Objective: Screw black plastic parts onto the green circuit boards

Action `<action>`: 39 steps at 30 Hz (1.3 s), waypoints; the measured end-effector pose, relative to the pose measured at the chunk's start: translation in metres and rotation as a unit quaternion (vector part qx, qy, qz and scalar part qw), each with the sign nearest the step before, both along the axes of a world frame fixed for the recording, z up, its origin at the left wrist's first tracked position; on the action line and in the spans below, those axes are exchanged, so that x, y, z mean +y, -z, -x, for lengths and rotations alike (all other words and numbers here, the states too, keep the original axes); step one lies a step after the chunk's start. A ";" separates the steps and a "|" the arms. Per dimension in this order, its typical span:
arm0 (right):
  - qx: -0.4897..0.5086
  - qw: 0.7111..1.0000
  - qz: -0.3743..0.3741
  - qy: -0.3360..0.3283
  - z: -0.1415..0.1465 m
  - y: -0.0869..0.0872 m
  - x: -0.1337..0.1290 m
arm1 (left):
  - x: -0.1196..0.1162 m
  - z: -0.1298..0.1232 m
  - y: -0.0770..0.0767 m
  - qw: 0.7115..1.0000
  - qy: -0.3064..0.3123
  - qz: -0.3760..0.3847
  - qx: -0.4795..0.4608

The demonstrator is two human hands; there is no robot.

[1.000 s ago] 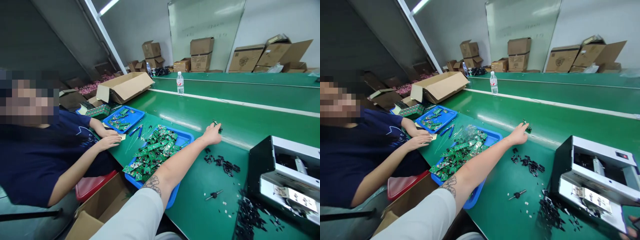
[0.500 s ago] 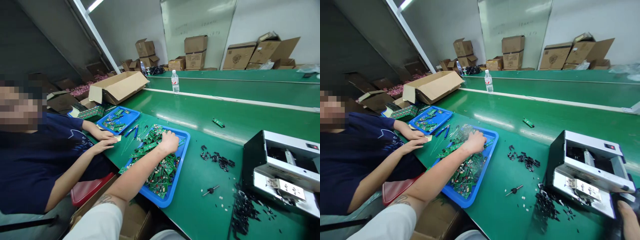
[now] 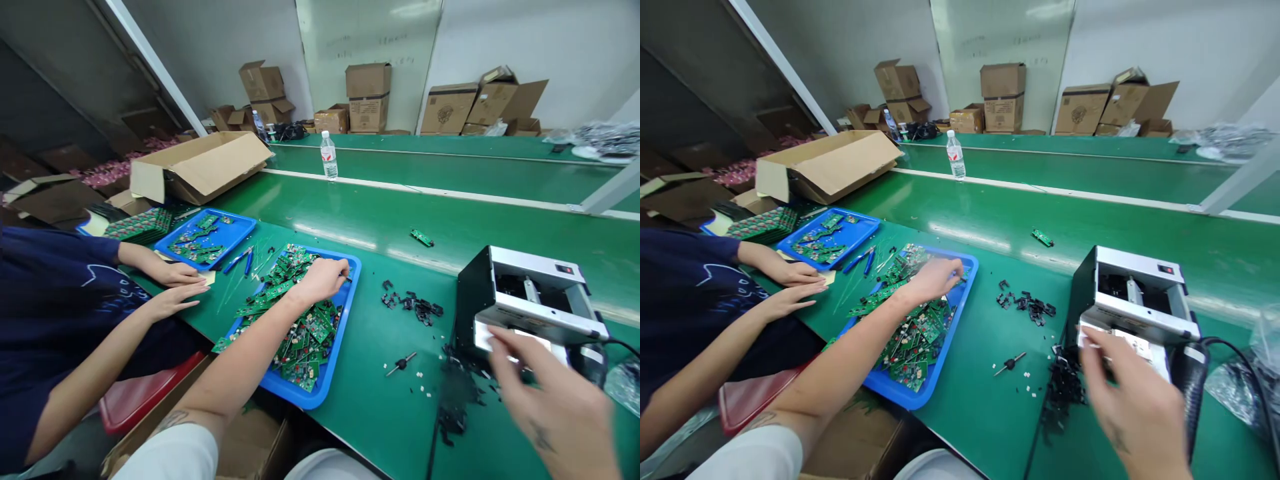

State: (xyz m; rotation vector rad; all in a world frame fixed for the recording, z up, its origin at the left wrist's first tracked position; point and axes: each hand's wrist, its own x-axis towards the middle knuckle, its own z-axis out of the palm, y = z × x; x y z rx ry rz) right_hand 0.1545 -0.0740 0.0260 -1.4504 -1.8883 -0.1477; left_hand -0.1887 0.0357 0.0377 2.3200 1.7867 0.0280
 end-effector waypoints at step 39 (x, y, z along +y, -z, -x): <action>0.102 0.974 0.098 -0.179 0.048 0.028 0.019 | -0.042 -0.087 0.018 0.741 0.038 0.395 -0.541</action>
